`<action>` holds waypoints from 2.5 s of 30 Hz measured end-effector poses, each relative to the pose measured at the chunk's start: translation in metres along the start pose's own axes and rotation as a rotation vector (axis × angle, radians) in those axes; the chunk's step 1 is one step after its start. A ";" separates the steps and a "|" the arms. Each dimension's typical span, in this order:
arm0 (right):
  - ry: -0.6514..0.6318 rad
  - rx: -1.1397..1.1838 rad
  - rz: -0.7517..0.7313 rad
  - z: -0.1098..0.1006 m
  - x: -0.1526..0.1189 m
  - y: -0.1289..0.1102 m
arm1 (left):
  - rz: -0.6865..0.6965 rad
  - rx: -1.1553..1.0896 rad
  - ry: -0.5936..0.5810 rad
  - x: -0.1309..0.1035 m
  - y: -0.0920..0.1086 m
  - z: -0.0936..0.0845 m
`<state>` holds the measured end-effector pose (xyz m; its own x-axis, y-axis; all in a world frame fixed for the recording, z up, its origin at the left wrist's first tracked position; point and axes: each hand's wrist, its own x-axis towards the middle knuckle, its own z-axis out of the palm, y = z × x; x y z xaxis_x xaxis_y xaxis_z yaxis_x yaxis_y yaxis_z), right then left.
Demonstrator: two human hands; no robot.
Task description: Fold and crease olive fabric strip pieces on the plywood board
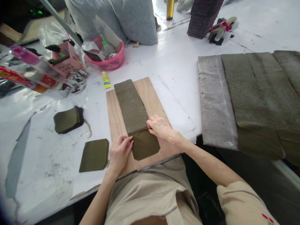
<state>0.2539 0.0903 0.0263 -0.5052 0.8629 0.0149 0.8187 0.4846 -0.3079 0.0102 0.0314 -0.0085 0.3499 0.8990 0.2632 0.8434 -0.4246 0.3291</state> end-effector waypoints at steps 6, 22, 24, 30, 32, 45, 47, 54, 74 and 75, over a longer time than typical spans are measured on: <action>0.079 0.012 -0.115 0.001 -0.012 -0.006 | 0.027 -0.035 0.064 0.011 0.006 -0.003; 0.005 0.316 0.018 0.012 -0.023 0.012 | 0.098 -0.229 -0.092 0.033 0.016 -0.006; 0.019 0.392 0.062 0.014 -0.023 0.012 | 0.057 -0.268 -0.103 0.032 0.013 -0.006; 0.197 0.633 0.149 0.018 -0.029 0.002 | -0.060 -0.404 -0.157 0.029 0.010 -0.004; 0.208 0.743 0.197 0.020 -0.031 -0.002 | -0.087 -0.455 -0.173 0.028 0.009 -0.006; 0.139 1.097 0.275 0.018 -0.039 -0.029 | -0.066 -0.660 -0.107 0.045 0.046 -0.016; 0.143 1.103 0.281 0.017 -0.040 -0.032 | -0.085 -0.690 -0.097 0.045 0.049 -0.015; 0.145 1.115 0.291 0.018 -0.040 -0.039 | -0.241 -0.815 -0.092 0.042 0.053 -0.014; 0.233 1.201 0.343 0.017 -0.040 -0.042 | -0.314 -1.069 -0.201 0.036 0.052 -0.013; 0.240 1.185 0.352 0.017 -0.041 -0.042 | -0.320 -1.056 -0.219 0.035 0.050 -0.013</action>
<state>0.2352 0.0322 0.0229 -0.1456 0.9835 -0.1070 0.0881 -0.0949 -0.9916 0.0587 0.0400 0.0291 0.3309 0.9382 -0.1014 0.1755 0.0444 0.9835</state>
